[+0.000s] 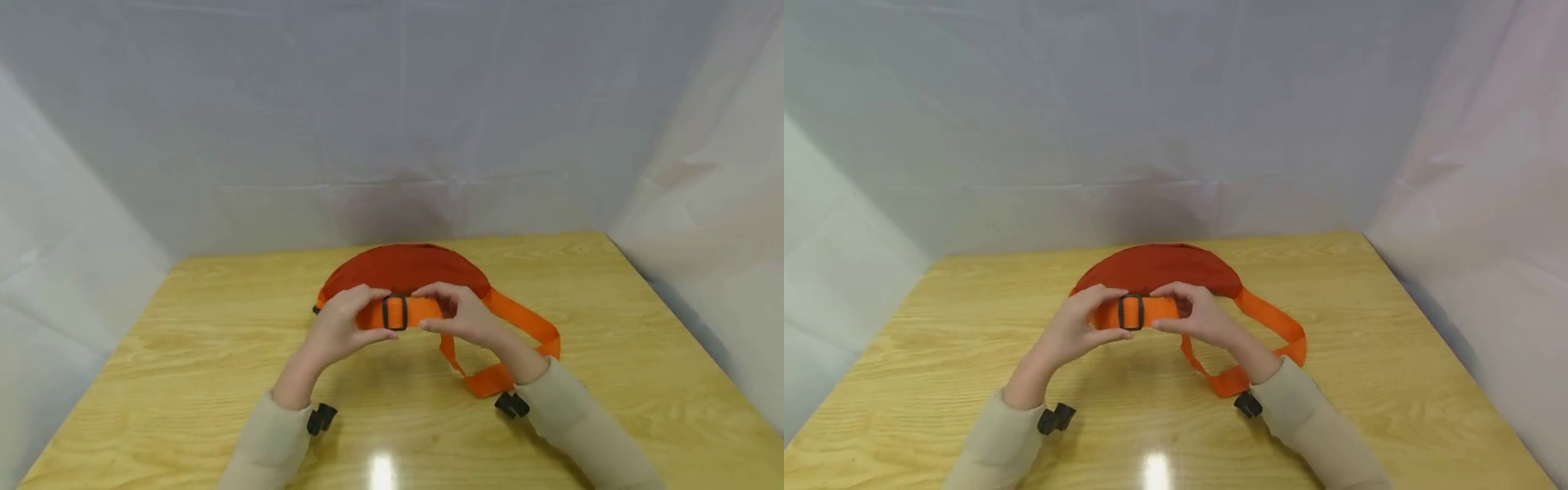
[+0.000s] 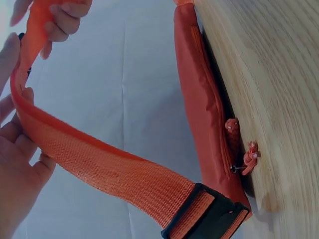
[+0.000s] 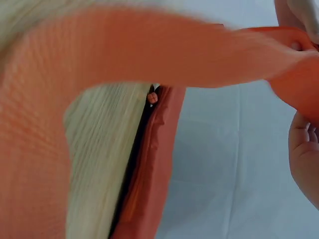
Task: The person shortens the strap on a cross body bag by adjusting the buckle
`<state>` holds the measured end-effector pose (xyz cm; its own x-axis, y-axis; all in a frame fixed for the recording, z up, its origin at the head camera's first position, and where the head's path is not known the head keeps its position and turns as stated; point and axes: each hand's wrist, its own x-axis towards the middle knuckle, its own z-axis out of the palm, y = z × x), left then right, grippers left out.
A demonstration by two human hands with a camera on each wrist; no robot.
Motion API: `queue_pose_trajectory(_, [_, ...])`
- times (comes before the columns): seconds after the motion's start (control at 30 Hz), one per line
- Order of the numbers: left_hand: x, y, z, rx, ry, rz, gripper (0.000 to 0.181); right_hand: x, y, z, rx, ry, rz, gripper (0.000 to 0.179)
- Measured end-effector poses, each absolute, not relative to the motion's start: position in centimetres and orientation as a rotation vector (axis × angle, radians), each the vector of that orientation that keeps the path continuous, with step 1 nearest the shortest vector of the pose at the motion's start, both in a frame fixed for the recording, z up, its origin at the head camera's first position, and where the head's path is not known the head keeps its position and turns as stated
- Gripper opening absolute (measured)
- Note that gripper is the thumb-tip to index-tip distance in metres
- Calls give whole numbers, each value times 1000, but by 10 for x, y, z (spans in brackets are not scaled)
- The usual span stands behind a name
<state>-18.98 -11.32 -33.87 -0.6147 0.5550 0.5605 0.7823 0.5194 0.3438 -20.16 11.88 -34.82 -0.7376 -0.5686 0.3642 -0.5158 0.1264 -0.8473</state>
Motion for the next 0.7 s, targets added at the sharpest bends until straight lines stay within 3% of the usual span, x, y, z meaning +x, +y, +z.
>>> queue_pose_trajectory(0.43, [-193, -106, -343, -1184, -2225, -795, 58, -205, 122, -351, -773, 2084, -1951, 23])
queue_pose_trajectory(0.7, [-192, -107, -349, -1170, -2178, -858, 59, -203, 115, -352, -706, 2084, -2001, 18])
